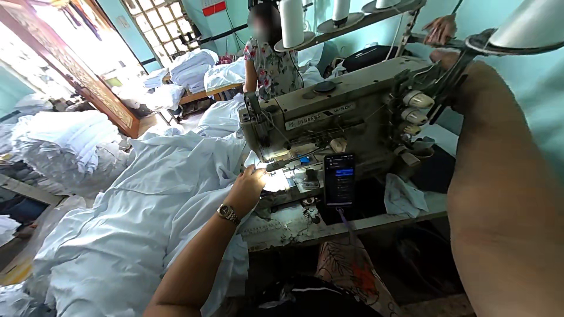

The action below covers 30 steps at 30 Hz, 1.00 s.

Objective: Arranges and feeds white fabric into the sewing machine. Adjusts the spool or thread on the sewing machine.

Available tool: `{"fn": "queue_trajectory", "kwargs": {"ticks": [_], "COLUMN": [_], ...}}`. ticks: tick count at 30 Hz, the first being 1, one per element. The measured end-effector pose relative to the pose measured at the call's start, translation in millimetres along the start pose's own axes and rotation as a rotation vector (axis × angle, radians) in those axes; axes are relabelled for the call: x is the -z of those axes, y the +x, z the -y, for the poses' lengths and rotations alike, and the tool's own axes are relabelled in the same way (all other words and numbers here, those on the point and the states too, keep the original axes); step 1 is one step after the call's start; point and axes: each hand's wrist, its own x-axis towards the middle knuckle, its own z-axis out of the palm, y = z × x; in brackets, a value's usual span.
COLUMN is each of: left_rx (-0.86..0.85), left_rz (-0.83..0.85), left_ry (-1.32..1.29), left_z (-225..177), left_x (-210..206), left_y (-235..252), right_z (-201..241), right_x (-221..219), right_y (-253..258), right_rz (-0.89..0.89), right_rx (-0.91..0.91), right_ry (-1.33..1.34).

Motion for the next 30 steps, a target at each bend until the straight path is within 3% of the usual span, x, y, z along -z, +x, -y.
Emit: {"fn": "queue_trajectory", "kwargs": {"ticks": [2, 6, 9, 10, 12, 15, 17, 19, 21, 23, 25, 27, 30], "left_rx": [-0.001, 0.012, 0.113, 0.156, 0.255, 0.372, 0.478, 0.568, 0.517, 0.356, 0.241, 0.149, 0.114], "left_rz": [0.013, -0.035, -0.077, -0.055, -0.088, -0.33, -0.41, -0.328, -0.163, -0.015, -0.084, -0.168, -0.183], "left_ry": [-0.009, -0.159, -0.194, -0.162, -0.141, -0.232, -0.392, -0.751, -1.116, -1.104, -0.829, -0.563, -0.323], "left_z": [-0.1, 5.6, 23.7, 33.6, 63.3, 107.1, 96.6, 61.2, 15.1, -19.3, -42.8, -54.8, -60.5], "left_x": [4.3, 5.8, 4.3, 5.0, 5.9, 0.3, 12.5, 16.8, 0.7, -34.3, -65.7, -66.0, -46.6], "left_y": [1.6, 12.3, 35.1, 42.6, 51.1, 30.6, 0.8, -41.7, -83.6, -108.7, -120.9, -126.7, -134.1], "right_z": [-11.0, -6.1, 1.5, 8.9, 7.2, -20.8, -35.4, -54.7, -63.5, -64.1, -58.9, -45.4, -32.6], "right_x": [3.0, -7.9, -4.8, -4.9, -2.2, 1.6, -11.4, -40.5, -81.2, -124.7, -164.9, -194.0, -232.6], "right_y": [28.9, -10.7, -5.0, -8.7, -36.3, -90.6, -143.6, -201.0, -251.1, -280.6, -293.3, -302.8, -305.5], "right_rz": [0.105, -0.072, -0.03, -0.073, -0.266, -0.47, -0.531, -0.462, -0.201, 0.237, 0.539, 0.554, 0.297], "right_rx": [0.2, -0.054, 0.027, -0.023, -0.079, 0.12, 0.23, 0.314, 0.39, 0.31, 0.257, 0.386, 0.718], "right_ry": [-0.004, 0.18, -0.059, -0.093, 0.006, 0.191, 0.26, 0.233, 0.15, 0.008, -0.11, -0.225, -0.345]}}
